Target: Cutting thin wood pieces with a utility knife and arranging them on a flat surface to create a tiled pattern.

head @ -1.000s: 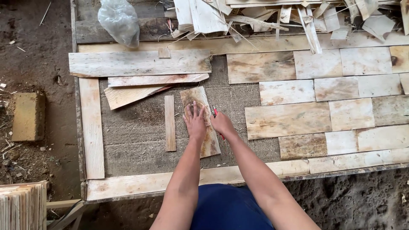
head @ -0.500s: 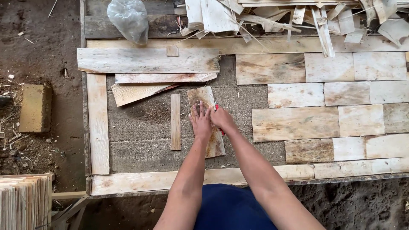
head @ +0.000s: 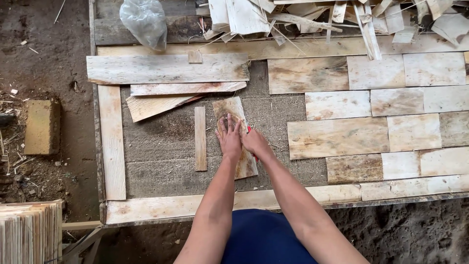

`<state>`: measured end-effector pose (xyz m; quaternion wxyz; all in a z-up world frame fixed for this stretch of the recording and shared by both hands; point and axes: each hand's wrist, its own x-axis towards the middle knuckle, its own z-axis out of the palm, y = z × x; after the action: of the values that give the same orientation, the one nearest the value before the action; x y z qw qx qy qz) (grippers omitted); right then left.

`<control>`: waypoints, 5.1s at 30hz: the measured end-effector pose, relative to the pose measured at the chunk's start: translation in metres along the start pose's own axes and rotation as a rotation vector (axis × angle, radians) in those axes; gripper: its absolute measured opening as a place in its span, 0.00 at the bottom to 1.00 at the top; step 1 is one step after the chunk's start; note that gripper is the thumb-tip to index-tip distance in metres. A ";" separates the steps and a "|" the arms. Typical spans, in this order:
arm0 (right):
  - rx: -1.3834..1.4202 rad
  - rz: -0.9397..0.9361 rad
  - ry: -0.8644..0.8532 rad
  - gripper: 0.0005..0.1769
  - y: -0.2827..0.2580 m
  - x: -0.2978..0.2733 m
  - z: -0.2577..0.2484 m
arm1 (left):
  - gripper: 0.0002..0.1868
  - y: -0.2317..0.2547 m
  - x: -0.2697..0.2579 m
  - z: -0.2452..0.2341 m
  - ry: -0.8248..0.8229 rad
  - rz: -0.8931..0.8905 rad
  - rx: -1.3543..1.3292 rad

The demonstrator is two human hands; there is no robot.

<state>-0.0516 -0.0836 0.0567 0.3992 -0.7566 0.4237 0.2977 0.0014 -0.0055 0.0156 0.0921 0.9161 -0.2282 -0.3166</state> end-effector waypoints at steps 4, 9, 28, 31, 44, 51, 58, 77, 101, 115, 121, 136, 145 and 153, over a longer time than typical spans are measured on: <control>0.002 -0.015 0.000 0.31 0.011 0.003 0.003 | 0.39 0.000 0.007 0.004 0.000 -0.003 0.016; 0.000 -0.011 -0.044 0.34 0.023 -0.021 0.007 | 0.44 -0.008 0.014 0.023 0.029 0.009 0.050; -0.008 -0.055 0.055 0.34 -0.041 -0.018 -0.042 | 0.46 -0.015 0.013 0.019 0.009 0.035 0.051; -0.054 -0.033 0.044 0.34 -0.058 -0.037 -0.054 | 0.45 -0.013 0.012 0.017 0.007 0.031 0.047; -0.082 0.011 -0.013 0.35 -0.019 -0.001 -0.016 | 0.45 -0.011 0.008 0.012 0.003 0.034 0.051; -0.060 0.024 -0.035 0.36 -0.028 -0.081 -0.037 | 0.47 -0.015 0.008 0.016 0.010 0.042 0.044; 0.118 -0.074 -0.029 0.26 0.087 -0.029 0.040 | 0.45 -0.022 0.010 0.018 0.072 0.094 0.022; 0.643 -0.046 0.047 0.20 0.110 -0.072 0.056 | 0.22 -0.107 -0.064 0.045 0.306 0.049 -0.798; -0.038 -0.156 0.099 0.31 0.067 -0.043 0.024 | 0.37 -0.019 -0.092 0.011 0.104 0.118 0.002; -0.200 -0.133 0.093 0.27 0.033 -0.068 0.034 | 0.40 -0.021 -0.071 0.035 0.018 0.051 0.090; -0.178 -0.124 0.098 0.25 0.037 -0.086 0.033 | 0.41 -0.021 -0.070 0.036 0.027 0.058 0.092; -0.199 -0.083 0.050 0.28 0.087 -0.087 0.045 | 0.42 -0.017 -0.068 0.042 0.054 0.023 0.085; -0.138 -0.153 0.095 0.31 0.060 -0.071 0.021 | 0.40 -0.015 -0.060 0.054 0.066 -0.017 0.047; -0.156 -0.116 0.070 0.31 0.039 -0.059 0.026 | 0.40 -0.010 -0.070 0.037 0.048 -0.010 0.028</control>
<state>-0.1165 -0.0499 0.0760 0.3406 -0.8187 0.3683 0.2794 -0.0668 0.0357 0.0209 0.0830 0.9257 -0.2256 -0.2920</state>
